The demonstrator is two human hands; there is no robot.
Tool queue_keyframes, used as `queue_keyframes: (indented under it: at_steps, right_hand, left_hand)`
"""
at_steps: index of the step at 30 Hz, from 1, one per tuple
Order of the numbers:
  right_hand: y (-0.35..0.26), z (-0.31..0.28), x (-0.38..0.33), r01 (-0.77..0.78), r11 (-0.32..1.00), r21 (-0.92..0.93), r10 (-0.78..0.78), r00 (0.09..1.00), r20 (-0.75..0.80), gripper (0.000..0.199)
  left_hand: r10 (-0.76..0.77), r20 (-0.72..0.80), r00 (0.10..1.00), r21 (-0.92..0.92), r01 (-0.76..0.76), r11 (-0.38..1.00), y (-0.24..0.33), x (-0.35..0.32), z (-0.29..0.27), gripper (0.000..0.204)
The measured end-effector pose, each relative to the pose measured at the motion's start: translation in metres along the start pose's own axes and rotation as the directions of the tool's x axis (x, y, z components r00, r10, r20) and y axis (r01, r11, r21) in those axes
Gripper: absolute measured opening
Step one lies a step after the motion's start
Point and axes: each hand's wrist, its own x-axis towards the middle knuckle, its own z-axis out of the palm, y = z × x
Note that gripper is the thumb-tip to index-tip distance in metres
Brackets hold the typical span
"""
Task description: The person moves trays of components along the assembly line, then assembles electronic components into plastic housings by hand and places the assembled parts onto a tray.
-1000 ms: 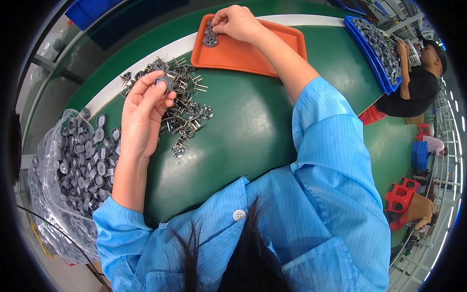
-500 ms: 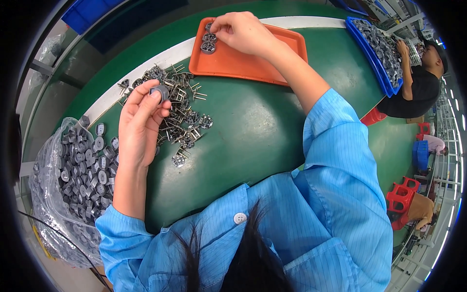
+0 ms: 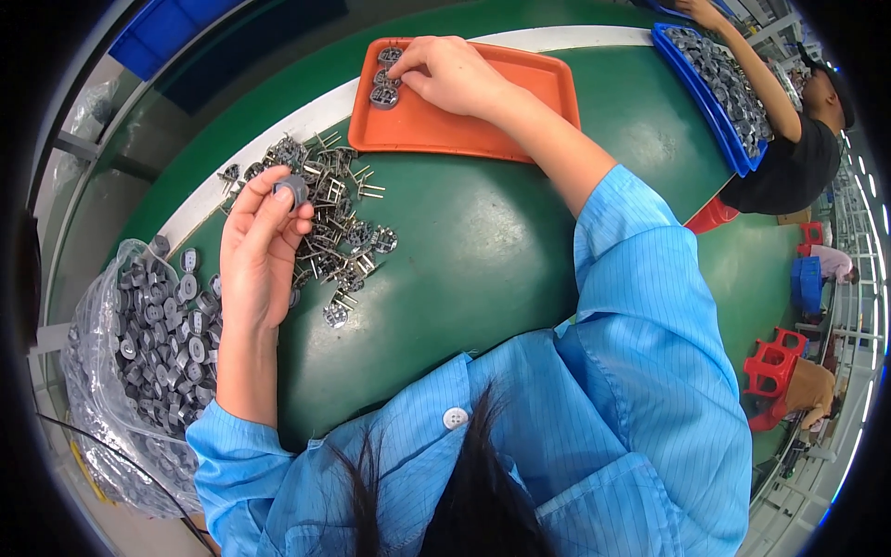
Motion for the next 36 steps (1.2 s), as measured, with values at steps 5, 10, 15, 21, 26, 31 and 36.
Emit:
queue_keyframes:
  at_steps: [5,10,15,21,26,31,36]
  right_hand:
    - [-0.011,-0.016,0.007,-0.255,0.939,0.232,0.271,0.962,-0.041,0.017]
    - [-0.002,-0.005,0.012,-0.247,0.951,0.184,0.249,0.968,0.016,0.019]
    - [-0.001,-0.004,0.008,-0.221,0.965,0.139,0.235,0.967,-0.097,0.017]
    - [-0.077,-0.045,-0.021,-0.133,0.760,0.636,0.129,0.990,0.053,0.012]
    - [-0.126,-0.025,-0.051,0.022,0.843,0.538,-0.002,0.999,-0.038,0.009]
    - [-0.109,-0.036,-0.072,-0.053,0.920,0.388,-0.006,0.989,0.149,0.011]
    - [-0.092,-0.040,-0.080,-0.041,0.975,0.220,-0.038,0.939,0.343,0.012]
  left_hand:
    - [0.012,-0.001,1.000,0.005,-0.012,1.000,0.000,0.001,-0.004,0.027]
    - [-0.032,-0.038,0.999,-0.008,0.032,0.999,0.002,-0.001,0.002,0.025]
    - [-0.098,0.049,0.994,-0.141,0.104,0.985,0.008,-0.004,0.010,0.017]
    - [-0.045,0.110,0.993,0.235,0.018,0.972,0.009,-0.011,0.024,0.060]
    - [-0.003,0.141,0.990,0.401,-0.055,0.914,0.005,-0.011,0.022,0.058]
    - [0.019,0.171,0.985,0.450,-0.095,0.888,-0.001,-0.012,0.017,0.037]
    - [0.014,0.140,0.990,0.435,-0.074,0.897,0.000,-0.014,0.016,0.022]
